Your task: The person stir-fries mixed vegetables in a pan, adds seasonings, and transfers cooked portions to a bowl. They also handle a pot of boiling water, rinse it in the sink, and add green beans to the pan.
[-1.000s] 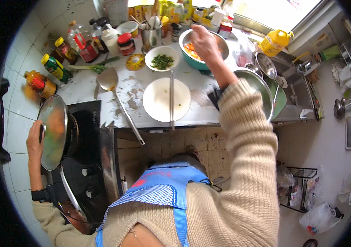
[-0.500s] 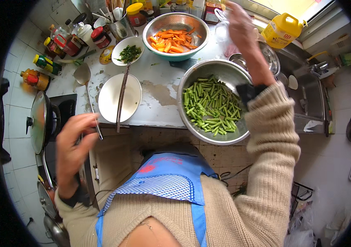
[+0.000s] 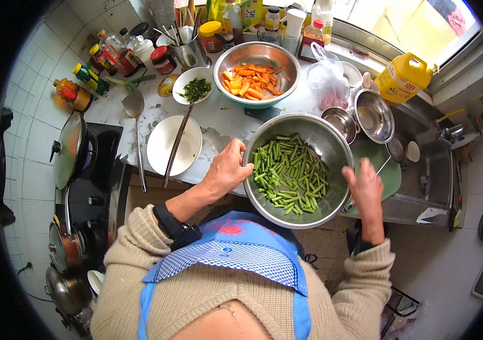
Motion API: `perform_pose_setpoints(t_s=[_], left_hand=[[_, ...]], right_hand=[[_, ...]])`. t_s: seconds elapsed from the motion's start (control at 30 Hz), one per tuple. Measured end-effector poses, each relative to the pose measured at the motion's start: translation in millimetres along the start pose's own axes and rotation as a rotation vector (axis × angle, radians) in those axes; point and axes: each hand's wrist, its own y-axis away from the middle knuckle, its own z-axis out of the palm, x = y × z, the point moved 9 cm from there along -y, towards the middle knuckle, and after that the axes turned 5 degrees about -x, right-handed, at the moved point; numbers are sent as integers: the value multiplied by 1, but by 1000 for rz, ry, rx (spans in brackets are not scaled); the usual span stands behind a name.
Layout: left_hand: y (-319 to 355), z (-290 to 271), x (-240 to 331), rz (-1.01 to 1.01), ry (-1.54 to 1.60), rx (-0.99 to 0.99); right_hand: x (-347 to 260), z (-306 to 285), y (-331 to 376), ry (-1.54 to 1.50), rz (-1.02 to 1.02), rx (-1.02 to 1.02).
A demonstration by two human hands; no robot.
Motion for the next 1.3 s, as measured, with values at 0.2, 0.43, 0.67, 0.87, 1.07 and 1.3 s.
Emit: perform_pose_setpoints(t_s=[0.2,0.43,0.67,0.87,1.07,1.3], left_hand=[[-17,2,-18,-24,132,40],[-32,7,-48,-188,256,-19],[-36,10,-55,-194,141,57],[-29,16,-43,-313,385,-54],[-22,31,-20,-359,789,-399],[-25,6,-15,-322,941,-334]], right_hand=[[-3,7,32,-98,80,74],[-20,-9,30,45,75,163],[-20,-5,27,-6,0,223],[-5,8,34,-29,45,194],[-4,-2,43,-103,93,192],[23,16,25,-745,174,68]])
